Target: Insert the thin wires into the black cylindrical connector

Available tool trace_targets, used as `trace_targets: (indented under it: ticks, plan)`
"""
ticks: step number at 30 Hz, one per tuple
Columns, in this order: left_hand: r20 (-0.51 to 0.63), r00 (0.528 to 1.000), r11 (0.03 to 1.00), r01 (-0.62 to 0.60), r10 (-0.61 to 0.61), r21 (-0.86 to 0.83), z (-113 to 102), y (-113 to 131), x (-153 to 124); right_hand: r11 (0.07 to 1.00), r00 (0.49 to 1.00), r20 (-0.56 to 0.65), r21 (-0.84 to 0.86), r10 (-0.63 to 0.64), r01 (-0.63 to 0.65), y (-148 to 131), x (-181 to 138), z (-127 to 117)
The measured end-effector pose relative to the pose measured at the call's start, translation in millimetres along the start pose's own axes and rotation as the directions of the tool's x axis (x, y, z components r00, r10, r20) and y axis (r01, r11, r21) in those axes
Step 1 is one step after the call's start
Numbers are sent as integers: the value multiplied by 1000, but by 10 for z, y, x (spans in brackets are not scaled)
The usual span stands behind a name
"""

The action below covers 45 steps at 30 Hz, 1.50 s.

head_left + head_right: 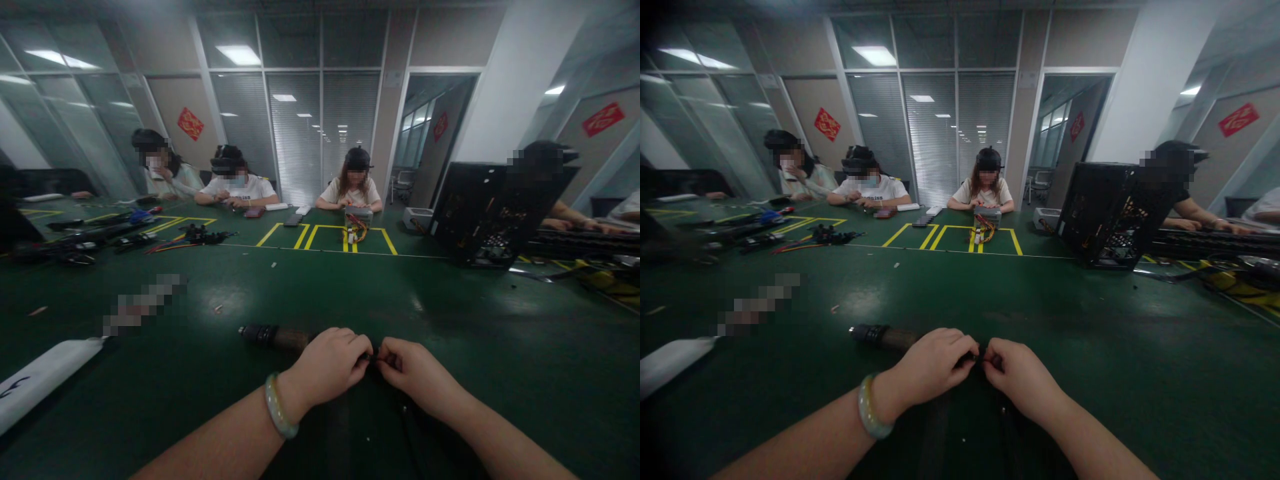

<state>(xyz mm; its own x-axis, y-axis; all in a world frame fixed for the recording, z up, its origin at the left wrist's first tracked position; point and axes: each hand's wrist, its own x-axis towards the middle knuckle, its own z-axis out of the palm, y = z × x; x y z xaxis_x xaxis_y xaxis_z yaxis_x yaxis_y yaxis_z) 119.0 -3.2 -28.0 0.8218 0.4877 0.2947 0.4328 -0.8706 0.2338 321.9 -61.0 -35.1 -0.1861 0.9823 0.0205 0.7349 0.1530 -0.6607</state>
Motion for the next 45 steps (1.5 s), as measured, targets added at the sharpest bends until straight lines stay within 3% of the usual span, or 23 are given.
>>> trace_targets:
  ticks: [4, 12, 21, 45]
  plan:
    - [-7, 1000, 999, 31, -31, 20, 25, 15, 7, 1000, 999, -34, -10, -3, 3, 9, 14, 10]
    - [-111, 993, 1000, -26, 27, 4, 88, -1, -6, 1000, 999, -37, 3, -12, 12, 21, 28, 16]
    - [-63, 998, 1000, 23, -25, -21, 27, 54, 8, 1000, 1000, -22, 19, -1, 1, 12, 21, 6]
    - [-100, 994, 999, 33, -36, -26, 71, 23, -7, 998, 1000, -18, 66, 17, -16, 2, 23, 21]
